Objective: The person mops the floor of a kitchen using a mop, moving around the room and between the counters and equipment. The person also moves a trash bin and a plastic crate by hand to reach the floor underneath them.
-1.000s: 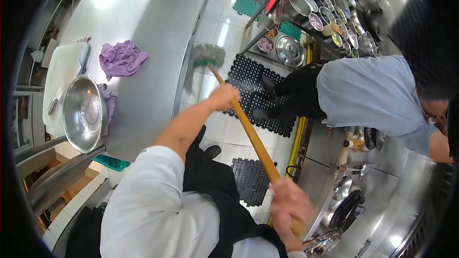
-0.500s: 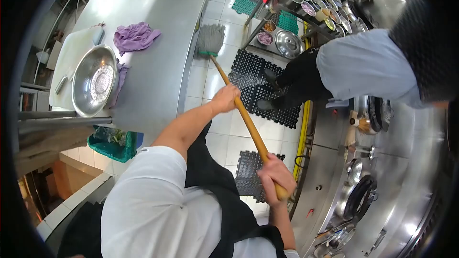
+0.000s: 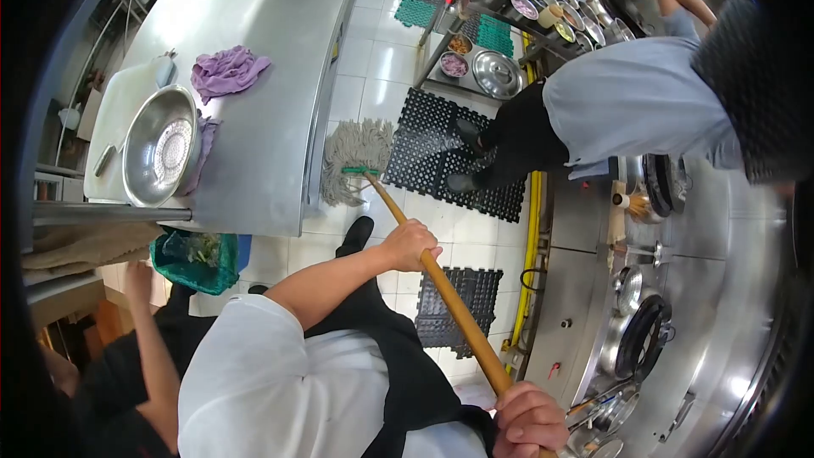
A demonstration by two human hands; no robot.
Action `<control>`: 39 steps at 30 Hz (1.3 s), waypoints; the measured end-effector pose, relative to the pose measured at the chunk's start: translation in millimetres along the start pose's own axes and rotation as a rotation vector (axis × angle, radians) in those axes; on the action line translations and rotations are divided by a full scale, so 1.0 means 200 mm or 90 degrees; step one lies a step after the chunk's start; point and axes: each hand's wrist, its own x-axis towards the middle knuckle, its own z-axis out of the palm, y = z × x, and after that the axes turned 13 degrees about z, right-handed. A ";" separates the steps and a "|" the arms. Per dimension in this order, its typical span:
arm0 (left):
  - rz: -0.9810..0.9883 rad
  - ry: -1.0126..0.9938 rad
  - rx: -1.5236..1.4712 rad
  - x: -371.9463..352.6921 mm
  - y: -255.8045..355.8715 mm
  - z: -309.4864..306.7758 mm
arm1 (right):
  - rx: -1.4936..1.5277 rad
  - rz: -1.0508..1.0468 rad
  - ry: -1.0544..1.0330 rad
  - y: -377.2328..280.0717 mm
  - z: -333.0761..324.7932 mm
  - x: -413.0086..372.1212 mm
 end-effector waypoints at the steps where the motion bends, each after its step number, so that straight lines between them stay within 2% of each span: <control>1: -0.003 0.006 0.001 0.03 -0.06 -0.01 | 0.000 0.001 -0.006 0.04 0.01 0.04; 4: -0.010 0.044 0.048 0.12 -0.28 -0.07 | -0.033 -0.015 -0.009 0.21 0.04 0.18; 7: -0.010 0.066 0.064 0.23 -0.59 -0.13 | -0.064 0.047 0.005 0.43 0.05 0.31; 9: -0.021 0.058 0.051 0.32 -0.83 -0.20 | -0.195 0.044 -0.079 0.59 0.09 0.49; 11: -0.051 -0.003 0.094 0.41 -1.11 -0.26 | -0.218 0.005 -0.059 0.83 0.11 0.63; 13: -0.080 0.039 0.161 0.51 -1.38 -0.29 | -0.286 0.026 -0.025 1.05 0.11 0.78; 14: -0.130 0.081 0.171 0.55 -1.49 -0.29 | -0.316 0.029 -0.010 1.16 0.11 0.85; 15: -0.268 -0.008 0.146 0.64 -1.48 -0.38 | -0.347 0.036 0.006 1.28 0.11 0.91; 16: -0.295 -0.014 0.191 0.70 -1.48 -0.43 | -0.338 0.019 -0.016 1.42 0.07 0.95; 17: -0.285 0.009 0.192 0.72 -1.50 -0.41 | -0.301 0.087 -0.026 1.49 0.06 0.98; 20: -0.291 0.031 0.217 0.71 -1.44 -0.37 | -0.260 0.124 0.048 1.60 0.08 0.96; 22: -0.303 0.033 0.236 0.67 -1.39 -0.32 | -0.258 0.141 0.054 1.54 0.05 0.86; 24: -0.238 0.010 0.215 0.60 -1.34 -0.28 | -0.259 0.169 0.070 1.46 0.02 0.75; 30: -0.165 -0.003 0.126 0.40 -0.90 -0.10 | -0.235 0.206 0.048 1.00 -0.18 0.30; 34: -0.182 -0.055 0.131 0.18 -0.51 0.08 | -0.209 0.223 0.024 0.63 -0.38 -0.07; 37: -0.132 -0.083 0.046 0.00 -0.26 0.25 | -0.193 0.261 0.059 0.33 -0.53 -0.37; 39: -0.148 -0.121 0.012 -0.17 -0.12 0.44 | -0.181 0.242 0.084 0.13 -0.67 -0.58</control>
